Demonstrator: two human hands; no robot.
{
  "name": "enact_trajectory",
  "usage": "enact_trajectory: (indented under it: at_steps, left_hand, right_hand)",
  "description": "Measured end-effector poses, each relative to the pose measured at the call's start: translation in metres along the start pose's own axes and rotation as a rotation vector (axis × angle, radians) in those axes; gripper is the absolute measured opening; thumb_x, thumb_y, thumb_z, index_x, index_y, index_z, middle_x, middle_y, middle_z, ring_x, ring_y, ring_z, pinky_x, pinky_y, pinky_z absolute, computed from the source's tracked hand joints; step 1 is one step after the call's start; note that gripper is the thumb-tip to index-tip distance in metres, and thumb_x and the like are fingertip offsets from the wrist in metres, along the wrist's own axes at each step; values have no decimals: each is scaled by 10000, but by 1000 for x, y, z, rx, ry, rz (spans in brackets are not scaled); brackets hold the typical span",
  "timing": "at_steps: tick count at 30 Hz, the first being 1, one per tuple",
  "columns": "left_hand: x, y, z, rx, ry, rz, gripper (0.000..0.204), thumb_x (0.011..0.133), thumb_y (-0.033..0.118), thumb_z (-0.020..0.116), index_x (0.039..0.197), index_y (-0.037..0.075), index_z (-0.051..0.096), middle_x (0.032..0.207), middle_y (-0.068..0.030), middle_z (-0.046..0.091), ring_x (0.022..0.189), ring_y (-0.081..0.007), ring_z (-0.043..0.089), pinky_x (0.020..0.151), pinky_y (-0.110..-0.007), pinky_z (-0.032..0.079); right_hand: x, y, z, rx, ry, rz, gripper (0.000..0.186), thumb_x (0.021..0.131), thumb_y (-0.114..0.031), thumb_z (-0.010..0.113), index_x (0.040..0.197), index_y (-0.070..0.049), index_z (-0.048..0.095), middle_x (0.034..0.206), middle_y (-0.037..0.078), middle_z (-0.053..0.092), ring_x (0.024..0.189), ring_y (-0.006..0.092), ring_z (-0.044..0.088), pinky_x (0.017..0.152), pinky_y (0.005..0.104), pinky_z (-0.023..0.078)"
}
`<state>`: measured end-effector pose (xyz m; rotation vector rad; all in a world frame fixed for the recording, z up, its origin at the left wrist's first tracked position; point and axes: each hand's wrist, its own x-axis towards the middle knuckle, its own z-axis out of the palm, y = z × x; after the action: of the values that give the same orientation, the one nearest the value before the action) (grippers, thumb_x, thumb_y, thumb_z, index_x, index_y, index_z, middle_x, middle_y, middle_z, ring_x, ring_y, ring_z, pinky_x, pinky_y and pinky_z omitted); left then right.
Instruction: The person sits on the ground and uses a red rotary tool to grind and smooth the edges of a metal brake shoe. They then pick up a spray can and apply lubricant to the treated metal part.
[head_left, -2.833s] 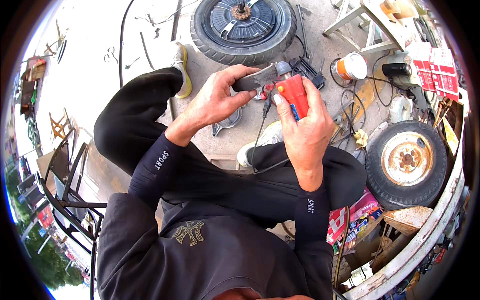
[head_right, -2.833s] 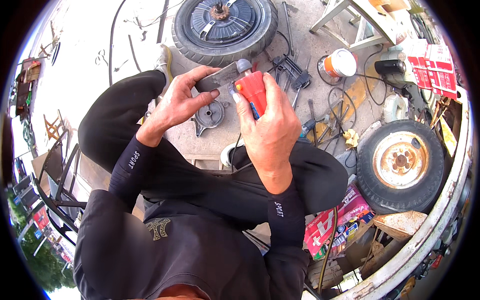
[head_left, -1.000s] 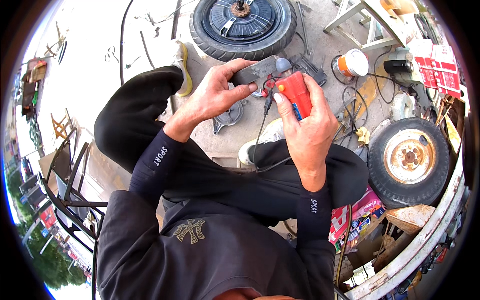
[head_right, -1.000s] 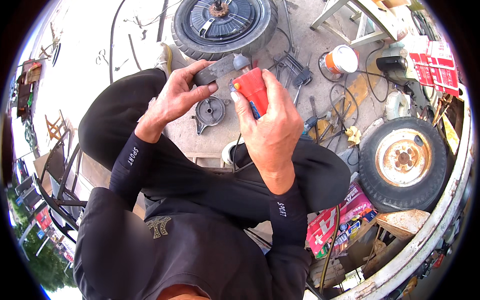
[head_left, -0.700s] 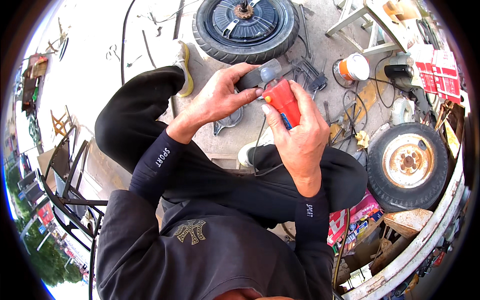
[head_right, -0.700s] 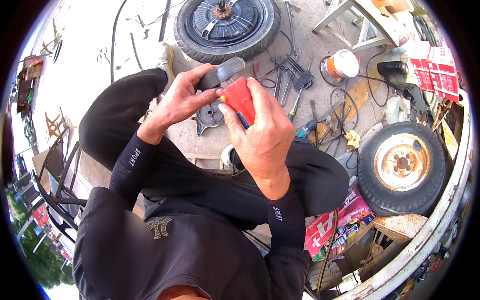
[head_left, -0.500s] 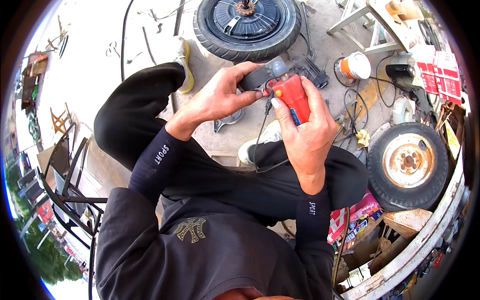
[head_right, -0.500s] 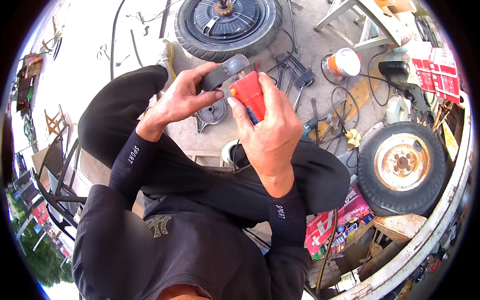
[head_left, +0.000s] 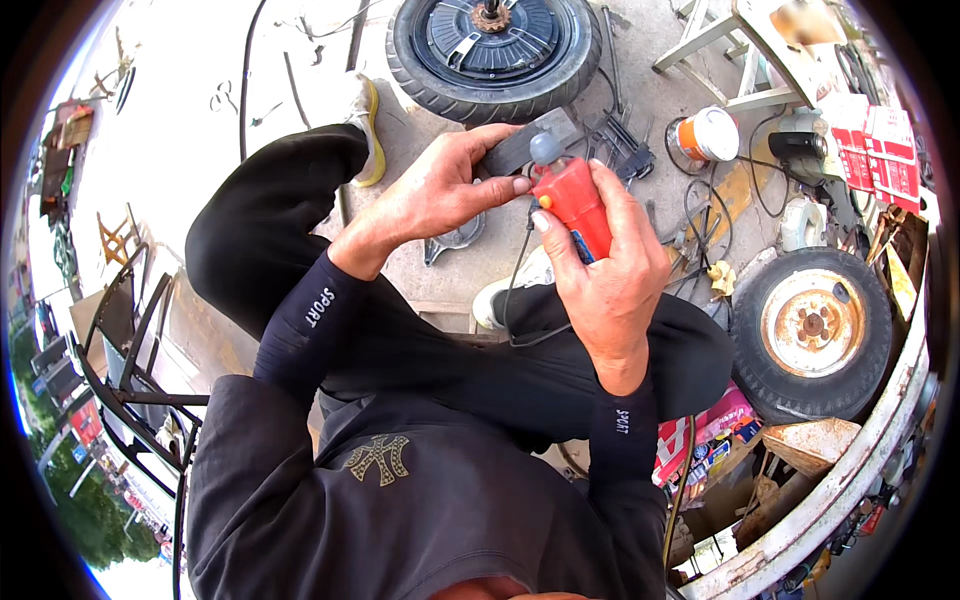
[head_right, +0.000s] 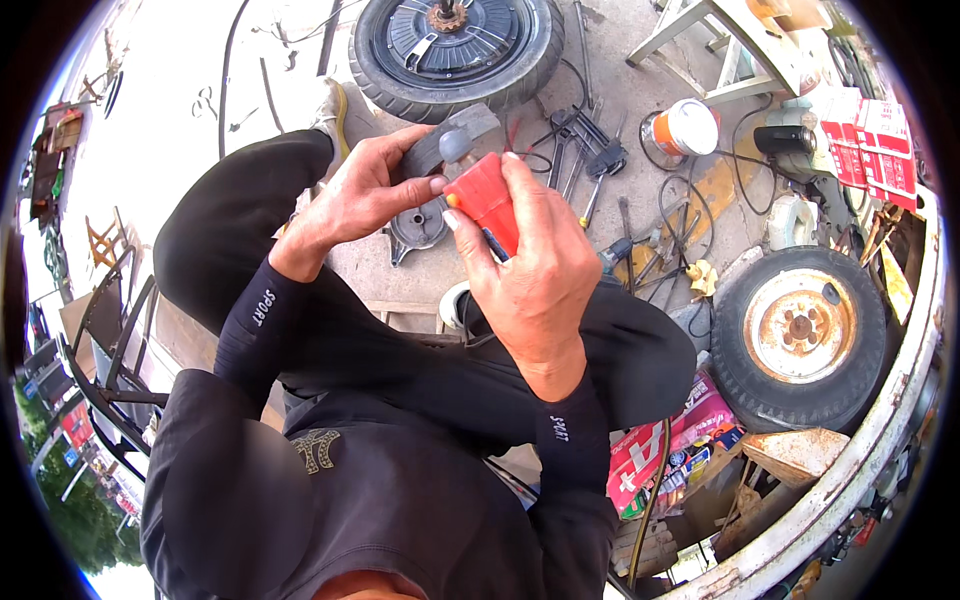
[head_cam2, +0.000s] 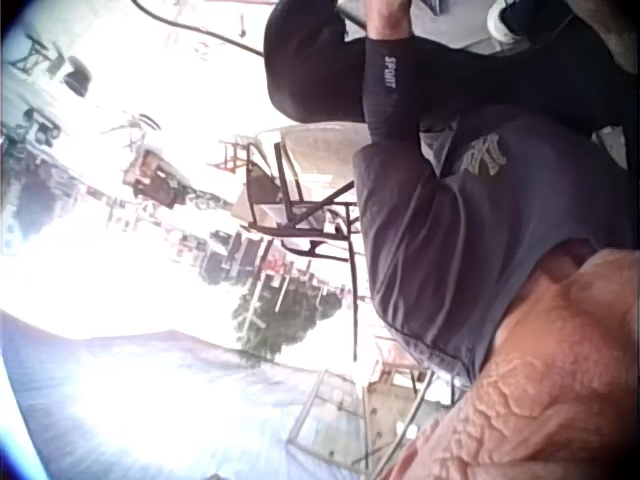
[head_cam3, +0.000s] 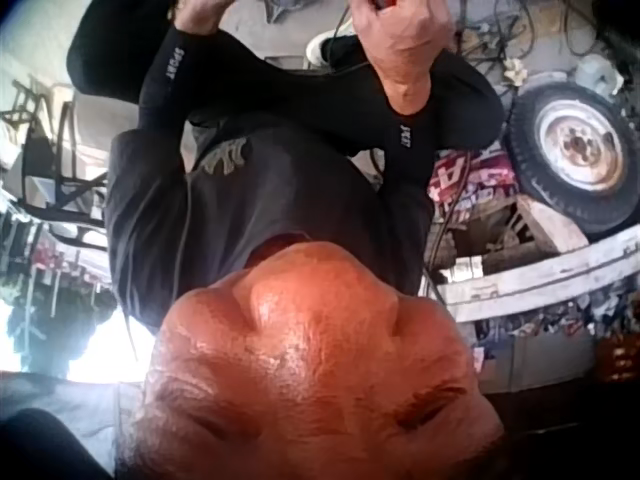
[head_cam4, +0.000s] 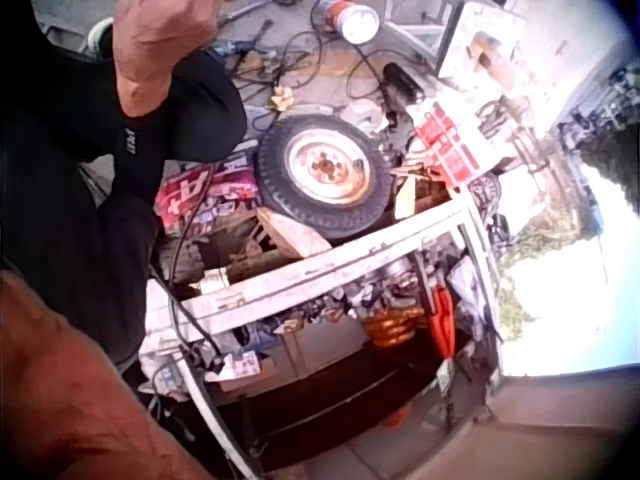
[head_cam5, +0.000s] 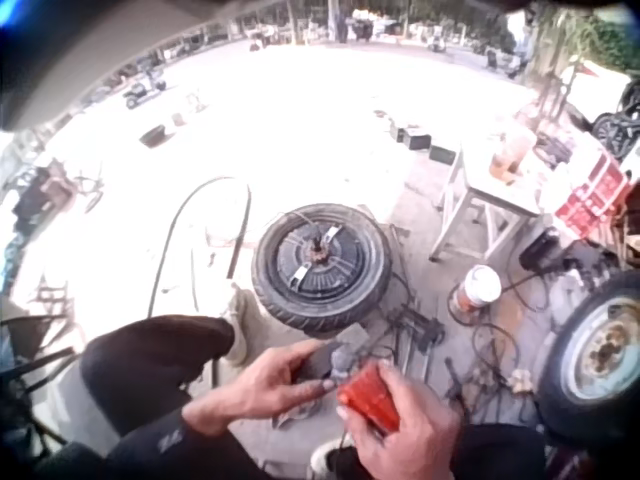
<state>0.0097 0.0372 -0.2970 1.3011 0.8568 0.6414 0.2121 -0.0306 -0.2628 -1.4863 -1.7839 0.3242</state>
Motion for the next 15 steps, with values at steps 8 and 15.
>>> enact_trajectory:
  at_steps: [8, 15]
  left_hand:
    - [3, -7, 0, 47, 30, 86, 512, 967, 124, 769, 1396, -70, 565, 1133, -31, 680, 985, -56, 593, 871, -256, 537]
    - [2, 1, -1, 63, 23, 26, 516, 954, 116, 775, 1397, -65, 583, 1166, -59, 697, 1046, -87, 617, 934, -282, 538]
  right_hand:
    - [0, -5, 0, -53, -45, -17, 558, 815, -231, 875, 1288, -33, 654, 994, 141, 706, 874, 338, 708, 739, 436, 564]
    - [-3, -2, 2, -96, -38, 35, 640, 778, -273, 904, 1312, -39, 641, 989, 143, 705, 888, 341, 714, 743, 432, 568]
